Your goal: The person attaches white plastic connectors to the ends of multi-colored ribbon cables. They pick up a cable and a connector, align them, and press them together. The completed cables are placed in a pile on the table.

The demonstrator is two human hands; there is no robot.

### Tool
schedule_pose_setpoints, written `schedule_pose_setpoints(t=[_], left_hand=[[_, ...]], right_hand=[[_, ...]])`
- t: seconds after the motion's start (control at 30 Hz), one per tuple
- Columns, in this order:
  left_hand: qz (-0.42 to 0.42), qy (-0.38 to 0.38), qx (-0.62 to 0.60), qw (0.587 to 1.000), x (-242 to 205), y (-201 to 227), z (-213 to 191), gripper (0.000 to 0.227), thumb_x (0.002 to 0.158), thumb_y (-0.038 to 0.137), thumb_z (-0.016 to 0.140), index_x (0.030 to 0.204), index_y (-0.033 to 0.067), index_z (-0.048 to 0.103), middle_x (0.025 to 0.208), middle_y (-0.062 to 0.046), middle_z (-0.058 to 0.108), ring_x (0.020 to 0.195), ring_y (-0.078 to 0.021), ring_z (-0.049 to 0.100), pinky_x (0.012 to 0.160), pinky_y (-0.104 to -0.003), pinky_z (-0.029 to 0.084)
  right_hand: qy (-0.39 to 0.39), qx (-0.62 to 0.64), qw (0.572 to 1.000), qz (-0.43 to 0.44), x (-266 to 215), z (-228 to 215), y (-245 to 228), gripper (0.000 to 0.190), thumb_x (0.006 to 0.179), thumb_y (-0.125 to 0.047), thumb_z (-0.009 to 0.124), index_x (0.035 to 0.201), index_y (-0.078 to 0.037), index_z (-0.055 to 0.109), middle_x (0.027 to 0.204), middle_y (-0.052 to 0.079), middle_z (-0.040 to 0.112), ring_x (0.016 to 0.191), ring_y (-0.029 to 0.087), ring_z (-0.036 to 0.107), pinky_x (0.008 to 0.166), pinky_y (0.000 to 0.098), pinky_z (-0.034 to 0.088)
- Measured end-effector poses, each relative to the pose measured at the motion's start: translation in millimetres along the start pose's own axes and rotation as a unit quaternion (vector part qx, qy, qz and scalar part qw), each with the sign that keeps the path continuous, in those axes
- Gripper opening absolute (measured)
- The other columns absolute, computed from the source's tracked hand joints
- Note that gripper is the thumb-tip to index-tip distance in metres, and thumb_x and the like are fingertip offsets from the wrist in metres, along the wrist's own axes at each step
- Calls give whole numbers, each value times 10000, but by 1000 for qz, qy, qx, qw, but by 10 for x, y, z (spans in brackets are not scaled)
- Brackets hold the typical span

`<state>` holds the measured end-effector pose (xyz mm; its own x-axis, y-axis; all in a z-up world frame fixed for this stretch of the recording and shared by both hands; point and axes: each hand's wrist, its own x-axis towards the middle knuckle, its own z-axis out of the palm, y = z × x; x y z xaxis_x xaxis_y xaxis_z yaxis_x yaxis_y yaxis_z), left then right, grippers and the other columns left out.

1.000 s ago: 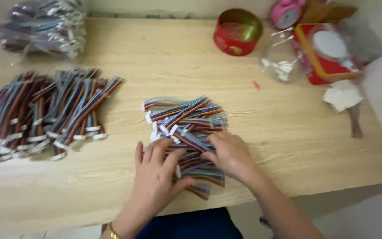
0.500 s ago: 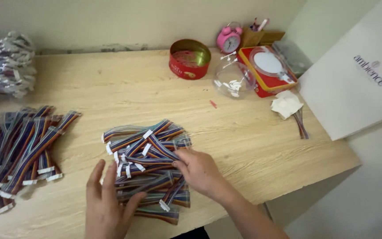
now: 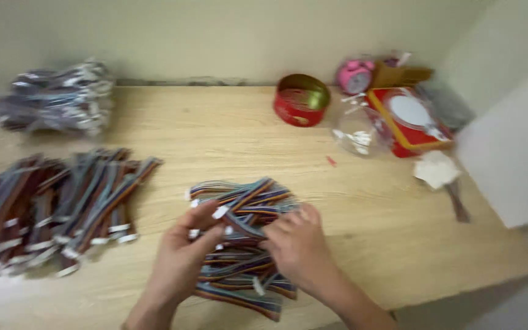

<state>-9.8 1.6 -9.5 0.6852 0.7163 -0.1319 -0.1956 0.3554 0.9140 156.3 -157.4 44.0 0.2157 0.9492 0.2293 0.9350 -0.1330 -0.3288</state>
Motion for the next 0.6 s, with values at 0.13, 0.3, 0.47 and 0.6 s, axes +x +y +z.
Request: schedule_pose_setpoints(t=[0.13,0.3,0.47,0.6], left_hand=[[-23,-12,32,999,-33,117,22,472,894,58,699,1362,49,642,1078,-117,705,938,-166,691,848,-352,609],[-86,-140,35,986,-65,235,-85,351,944,102,682,1282,12,678,1019,-49,737,871,-119,709,773,-290,636],[-85,-126,37,988,-51,354,-10,267,949,96,677,1211,50,695,935,-30,725,816,-98,696,731,-274,622],[23,-21,137,990,-51,208,143,109,966,101,683,1020,15,723,790,-17,690,687,-78,634,604,-255,559]], right_hand=[[44,-53,997,-31,-3,16,-3,179,807,-221,728,949,-119,691,935,83,727,1008,297,666,1043,594,306],[-6,-25,999,-26,27,-41,-27,262,846,-143,649,1104,-128,689,945,71,736,917,299,691,920,486,442],[-87,-1,996,10,141,-97,-103,242,868,-274,656,1087,-175,690,907,49,736,864,293,690,778,447,493],[-154,-25,984,90,227,-141,-118,266,904,-426,650,975,-170,640,860,65,718,852,314,684,738,457,514]])
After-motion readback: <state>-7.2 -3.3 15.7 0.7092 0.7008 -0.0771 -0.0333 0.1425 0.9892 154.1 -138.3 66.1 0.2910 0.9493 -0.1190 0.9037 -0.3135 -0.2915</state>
